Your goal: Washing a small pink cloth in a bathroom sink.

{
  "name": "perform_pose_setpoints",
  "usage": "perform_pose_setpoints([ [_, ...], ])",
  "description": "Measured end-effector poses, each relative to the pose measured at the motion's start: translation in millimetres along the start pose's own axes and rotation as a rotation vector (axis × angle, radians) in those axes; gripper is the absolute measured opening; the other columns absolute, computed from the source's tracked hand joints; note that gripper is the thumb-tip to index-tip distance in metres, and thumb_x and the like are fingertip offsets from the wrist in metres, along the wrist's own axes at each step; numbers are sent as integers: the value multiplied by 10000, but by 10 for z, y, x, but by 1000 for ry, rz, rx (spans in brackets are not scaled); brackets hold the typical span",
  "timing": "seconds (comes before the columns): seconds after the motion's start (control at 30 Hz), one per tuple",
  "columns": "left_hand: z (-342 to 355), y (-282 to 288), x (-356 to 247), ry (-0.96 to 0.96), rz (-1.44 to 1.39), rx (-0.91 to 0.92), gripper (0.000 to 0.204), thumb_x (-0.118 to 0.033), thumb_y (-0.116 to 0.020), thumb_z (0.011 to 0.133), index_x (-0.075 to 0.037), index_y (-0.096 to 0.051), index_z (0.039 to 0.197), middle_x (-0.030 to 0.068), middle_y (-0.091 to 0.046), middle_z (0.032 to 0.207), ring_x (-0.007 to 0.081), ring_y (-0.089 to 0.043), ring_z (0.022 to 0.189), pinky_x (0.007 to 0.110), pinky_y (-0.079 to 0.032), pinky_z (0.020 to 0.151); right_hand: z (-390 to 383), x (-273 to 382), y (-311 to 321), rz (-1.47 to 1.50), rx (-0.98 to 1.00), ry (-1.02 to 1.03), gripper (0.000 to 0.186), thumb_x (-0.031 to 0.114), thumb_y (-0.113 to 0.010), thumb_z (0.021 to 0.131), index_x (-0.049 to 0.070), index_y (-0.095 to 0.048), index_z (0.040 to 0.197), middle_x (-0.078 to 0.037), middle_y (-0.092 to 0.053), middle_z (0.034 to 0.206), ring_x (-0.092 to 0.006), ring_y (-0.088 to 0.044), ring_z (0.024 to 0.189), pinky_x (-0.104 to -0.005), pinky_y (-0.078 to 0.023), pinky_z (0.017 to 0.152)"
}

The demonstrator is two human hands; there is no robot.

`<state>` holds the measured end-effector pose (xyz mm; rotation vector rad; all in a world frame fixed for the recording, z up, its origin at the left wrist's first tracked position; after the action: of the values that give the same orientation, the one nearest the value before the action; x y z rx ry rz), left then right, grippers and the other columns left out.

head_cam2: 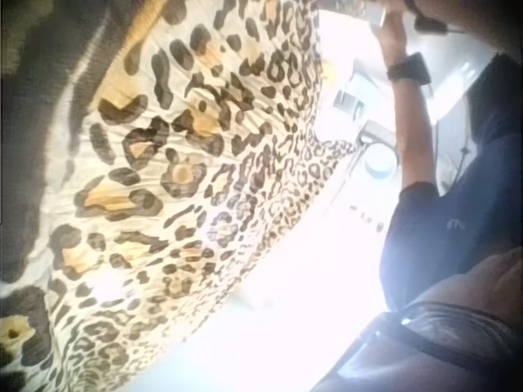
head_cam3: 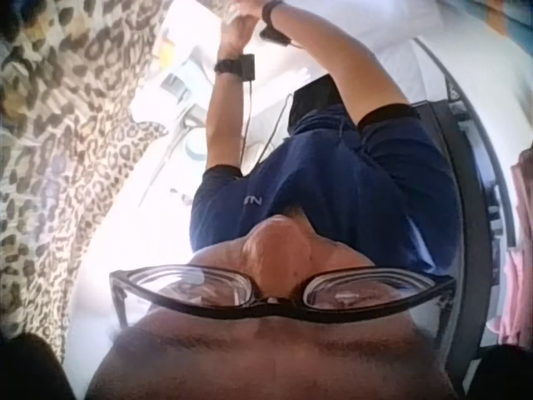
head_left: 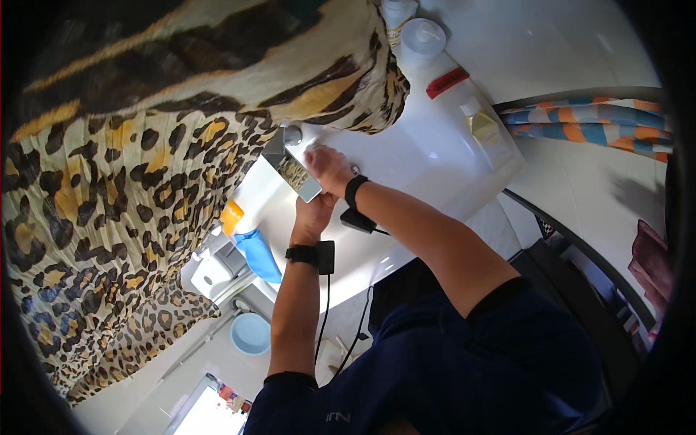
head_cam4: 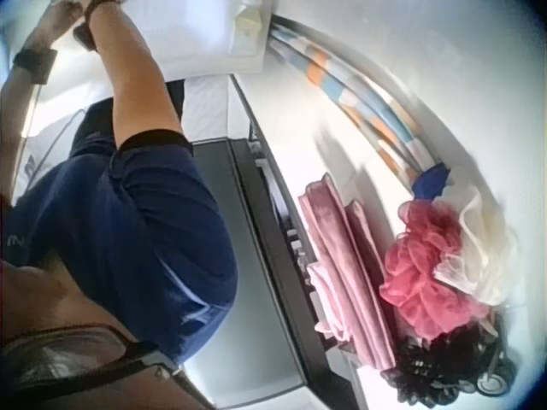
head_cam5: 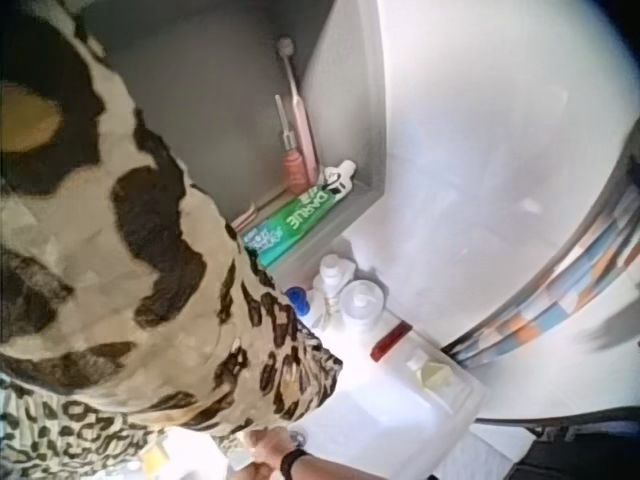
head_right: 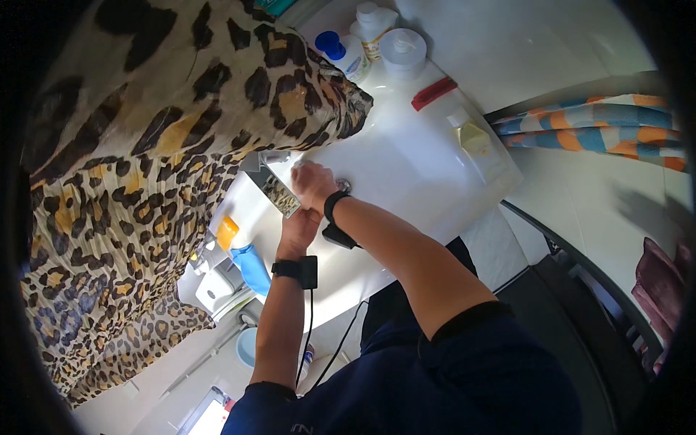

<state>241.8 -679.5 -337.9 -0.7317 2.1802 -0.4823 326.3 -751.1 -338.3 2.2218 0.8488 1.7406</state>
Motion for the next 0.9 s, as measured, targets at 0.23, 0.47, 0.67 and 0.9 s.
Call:
perform_pose_setpoints([
  [0.23,123,-426,26,-65,334,-30,109,-186,-536,968,-105,-542,1041,0,-601,885,71,-547,737,216,-438,628,168,-929,-379,937,145,-431,398,317,-382,954,-4,-565,805,-187,-644,727,-279,-638,598,-376,-475,496],
  [0.47,406,-382,111,-49,758,-86,267,-348,-496,993,-97,-574,942,8,-591,752,95,-554,670,226,-434,589,-298,-633,-234,1462,621,-383,467,375,-277,926,74,-577,733,-105,-604,736,-210,-530,631,-345,-441,530],
  [0.67,368,-428,-207,-232,1404,-328,507,-455,-409,997,-7,-637,930,175,-659,836,324,-629,756,399,-486,700,-525,-355,-200,1660,517,-714,507,539,-324,962,154,-645,887,-9,-657,842,-206,-591,731,-433,-497,652],
  [0.9,39,3,-312,-520,1311,-300,364,-309,-590,934,40,-627,1034,148,-676,947,238,-653,901,354,-499,802,-442,-242,-94,1482,557,-800,437,590,-528,903,167,-621,845,5,-667,910,-218,-642,880,-504,-494,870],
])
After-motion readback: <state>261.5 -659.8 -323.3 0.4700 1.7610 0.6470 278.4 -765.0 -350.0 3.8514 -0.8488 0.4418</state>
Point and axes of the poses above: each hand's wrist, its own z-axis towards the middle knuckle, its own y-axis out of the back of the hand, x = y × z, the point moved 6 cm from there along z, towards the middle knuckle
